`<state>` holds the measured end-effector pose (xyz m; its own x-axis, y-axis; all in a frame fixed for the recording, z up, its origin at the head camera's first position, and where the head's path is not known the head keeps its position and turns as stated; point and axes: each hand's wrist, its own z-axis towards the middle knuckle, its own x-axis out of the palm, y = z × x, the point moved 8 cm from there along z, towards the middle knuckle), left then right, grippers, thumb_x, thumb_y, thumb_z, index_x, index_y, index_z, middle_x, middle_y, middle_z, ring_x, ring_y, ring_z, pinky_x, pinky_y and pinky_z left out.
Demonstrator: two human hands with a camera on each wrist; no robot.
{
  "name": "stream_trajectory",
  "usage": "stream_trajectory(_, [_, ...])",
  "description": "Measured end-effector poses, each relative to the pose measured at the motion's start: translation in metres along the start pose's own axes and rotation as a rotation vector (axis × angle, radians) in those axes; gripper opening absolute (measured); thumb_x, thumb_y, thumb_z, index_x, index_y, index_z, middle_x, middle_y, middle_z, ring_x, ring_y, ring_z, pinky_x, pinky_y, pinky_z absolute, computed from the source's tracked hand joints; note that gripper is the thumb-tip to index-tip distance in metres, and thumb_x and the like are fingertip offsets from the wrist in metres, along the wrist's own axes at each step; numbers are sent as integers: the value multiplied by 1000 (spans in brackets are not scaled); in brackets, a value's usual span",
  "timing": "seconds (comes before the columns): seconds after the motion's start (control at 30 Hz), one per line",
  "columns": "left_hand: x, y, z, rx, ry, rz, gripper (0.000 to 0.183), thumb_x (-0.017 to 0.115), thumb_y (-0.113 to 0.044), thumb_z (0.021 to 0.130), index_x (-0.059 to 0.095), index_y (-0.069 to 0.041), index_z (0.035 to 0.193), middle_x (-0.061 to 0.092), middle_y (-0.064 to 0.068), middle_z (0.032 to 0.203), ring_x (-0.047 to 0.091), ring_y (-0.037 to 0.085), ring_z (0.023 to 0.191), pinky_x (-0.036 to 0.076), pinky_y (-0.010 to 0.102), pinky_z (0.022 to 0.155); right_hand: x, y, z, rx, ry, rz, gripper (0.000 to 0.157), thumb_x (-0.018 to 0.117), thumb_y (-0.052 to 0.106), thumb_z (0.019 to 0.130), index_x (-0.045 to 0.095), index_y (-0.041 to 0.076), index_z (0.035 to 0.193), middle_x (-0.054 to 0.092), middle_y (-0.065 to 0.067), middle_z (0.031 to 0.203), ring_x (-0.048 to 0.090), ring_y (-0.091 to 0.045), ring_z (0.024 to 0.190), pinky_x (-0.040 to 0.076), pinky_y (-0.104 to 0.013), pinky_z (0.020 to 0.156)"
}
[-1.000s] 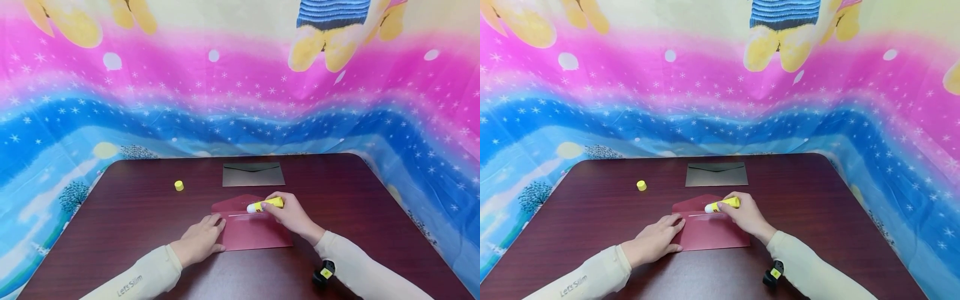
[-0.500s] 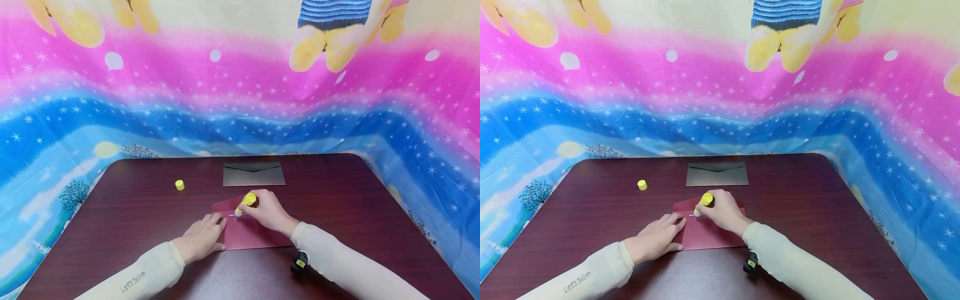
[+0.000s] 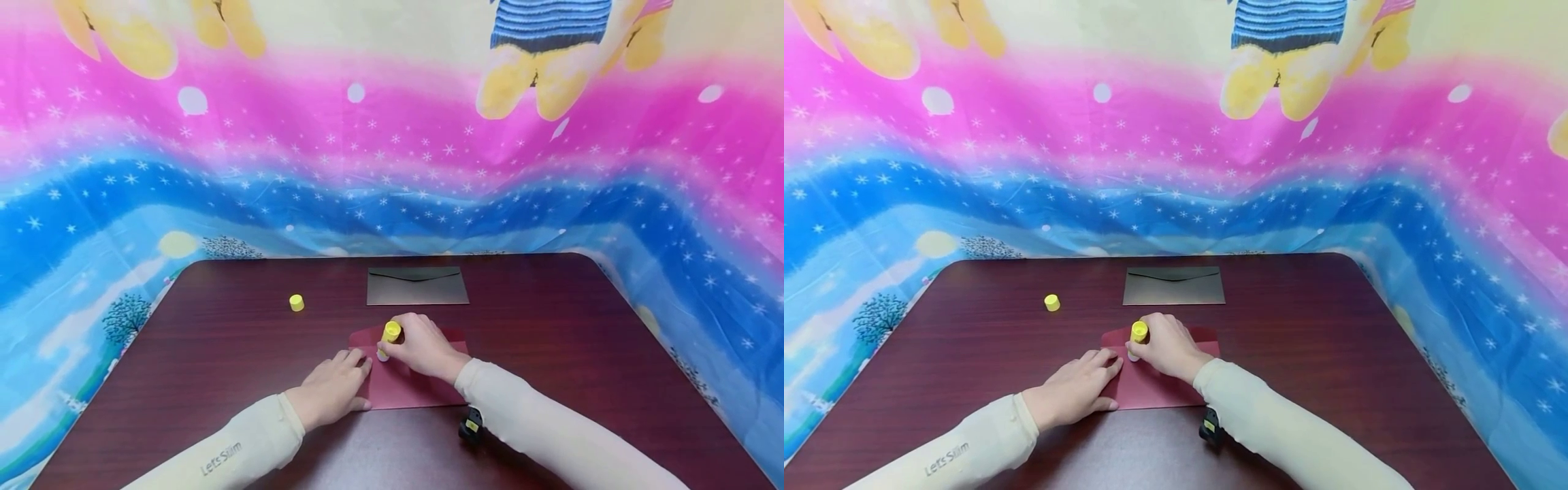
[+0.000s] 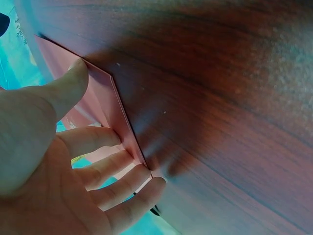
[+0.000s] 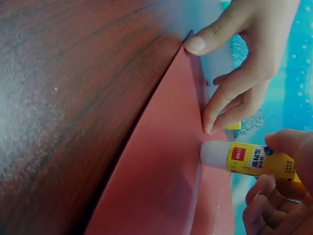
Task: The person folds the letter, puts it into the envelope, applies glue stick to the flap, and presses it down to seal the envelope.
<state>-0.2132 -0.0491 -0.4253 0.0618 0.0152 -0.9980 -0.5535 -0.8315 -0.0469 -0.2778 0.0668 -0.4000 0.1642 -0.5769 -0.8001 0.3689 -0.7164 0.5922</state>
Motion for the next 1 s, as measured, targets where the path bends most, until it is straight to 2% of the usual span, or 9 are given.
stream_trajectory(0.27, [2, -1, -1, -2, 16, 13, 70, 79, -47, 84, 63, -2, 135, 59, 11, 127, 60, 30, 117, 58, 43, 86, 3, 1, 1, 23, 19, -68, 21, 78, 29, 86, 63, 15, 80, 59, 6, 70, 53, -9, 62, 46, -25, 59])
stream_trajectory(0.5, [1, -1, -2, 2, 10, 15, 69, 79, -47, 84, 63, -2, 134, 59, 11, 127, 60, 30, 116, 58, 42, 85, 6, 3, 2, 8, 31, -119, 22, 77, 29, 85, 62, 14, 84, 58, 4, 73, 53, -11, 65, 46, -25, 57])
stream_trajectory(0.77, [0, -1, -1, -5, 20, 18, 70, 79, -48, 84, 63, -1, 134, 60, 11, 122, 61, 29, 114, 58, 41, 84, 4, -1, 2, 22, 47, -119, 22, 78, 29, 85, 63, 13, 85, 59, 4, 75, 54, -11, 66, 47, -26, 59])
stream_trajectory(1.0, [2, 0, -1, -16, 28, 12, 71, 79, -47, 84, 62, -1, 136, 60, 11, 123, 61, 30, 117, 57, 42, 90, 2, -3, 1, 38, 53, -106, 21, 78, 28, 84, 63, 13, 86, 59, 4, 73, 54, -12, 64, 47, -26, 58])
